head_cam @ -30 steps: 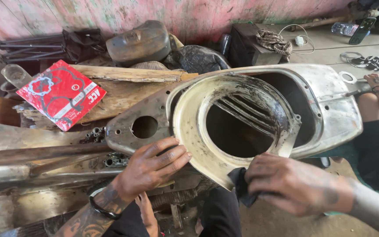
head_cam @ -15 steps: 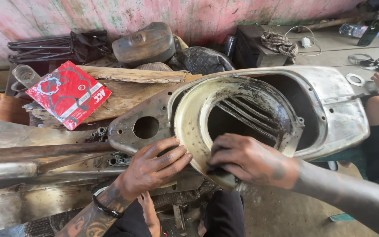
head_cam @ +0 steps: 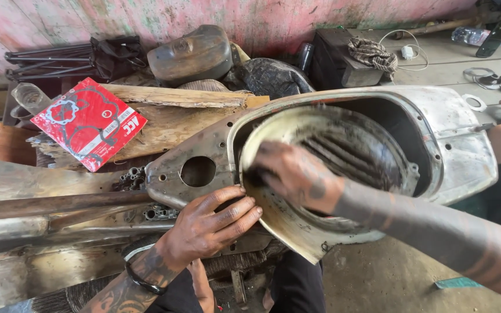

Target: The person scrubs the inside of a circular metal part with a dark abrasive block, then wipes their hands with a cloth. They then pick up a carburetor from the motorcycle frame and wipe it with the cloth.

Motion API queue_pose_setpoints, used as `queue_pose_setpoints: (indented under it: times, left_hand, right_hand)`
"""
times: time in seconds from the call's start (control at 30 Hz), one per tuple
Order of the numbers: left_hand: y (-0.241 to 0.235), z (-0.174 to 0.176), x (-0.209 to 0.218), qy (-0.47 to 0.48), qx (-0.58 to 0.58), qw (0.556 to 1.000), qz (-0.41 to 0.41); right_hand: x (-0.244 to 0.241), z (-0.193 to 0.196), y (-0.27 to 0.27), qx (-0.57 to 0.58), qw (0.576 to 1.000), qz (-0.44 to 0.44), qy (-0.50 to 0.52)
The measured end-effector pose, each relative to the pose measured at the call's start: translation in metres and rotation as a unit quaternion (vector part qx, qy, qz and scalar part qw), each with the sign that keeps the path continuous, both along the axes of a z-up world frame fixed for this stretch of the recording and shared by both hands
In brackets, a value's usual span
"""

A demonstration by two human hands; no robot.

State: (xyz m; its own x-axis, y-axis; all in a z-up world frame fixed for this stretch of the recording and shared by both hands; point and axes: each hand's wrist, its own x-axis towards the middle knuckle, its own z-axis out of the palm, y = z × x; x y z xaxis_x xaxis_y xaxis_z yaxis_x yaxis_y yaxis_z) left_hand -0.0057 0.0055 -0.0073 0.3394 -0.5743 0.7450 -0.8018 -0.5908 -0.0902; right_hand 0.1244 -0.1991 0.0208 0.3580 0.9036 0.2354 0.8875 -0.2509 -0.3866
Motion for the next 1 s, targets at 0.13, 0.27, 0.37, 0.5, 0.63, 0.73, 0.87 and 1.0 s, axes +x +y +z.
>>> queue_pose_setpoints:
  times: [0.13,0.27,0.37,0.5,0.63,0.73,0.87,1.0]
  left_hand:
    - [-0.005,0.005,0.001,0.04,-0.05,0.997,-0.033]
    - [-0.002,-0.015,-0.003,0.061,0.001,0.998,0.023]
    - [-0.008,-0.026,0.0,0.104,0.056,0.99,0.077]
    - [-0.032,-0.001,0.002,0.056,-0.015,0.998,0.02]
    - [-0.038,0.005,0.002,0.093,-0.016,0.996,0.003]
    - [-0.045,0.023,-0.005,0.037,0.049,0.998,-0.027]
    - [-0.052,0.043,-0.018,-0.048,0.082,0.992,-0.087]
    - [-0.046,0.041,-0.034,-0.082,0.1,0.984,-0.12]
  right_hand:
    - [-0.005,0.012,-0.017,-0.114,0.987,0.05,0.098]
    - [-0.011,0.008,-0.009,-0.061,0.986,0.026,0.156]
    - [-0.016,0.008,-0.002,-0.016,0.986,0.035,0.163]
    - [-0.018,0.012,-0.003,-0.11,0.983,0.013,0.149]
    - [-0.023,0.01,-0.009,-0.122,0.981,-0.042,0.147]
    - [-0.032,0.026,-0.018,-0.097,0.982,-0.029,0.156]
    - [-0.04,0.033,-0.043,-0.054,0.993,-0.055,0.089]
    - [-0.037,0.039,-0.079,0.07,0.989,-0.131,-0.002]
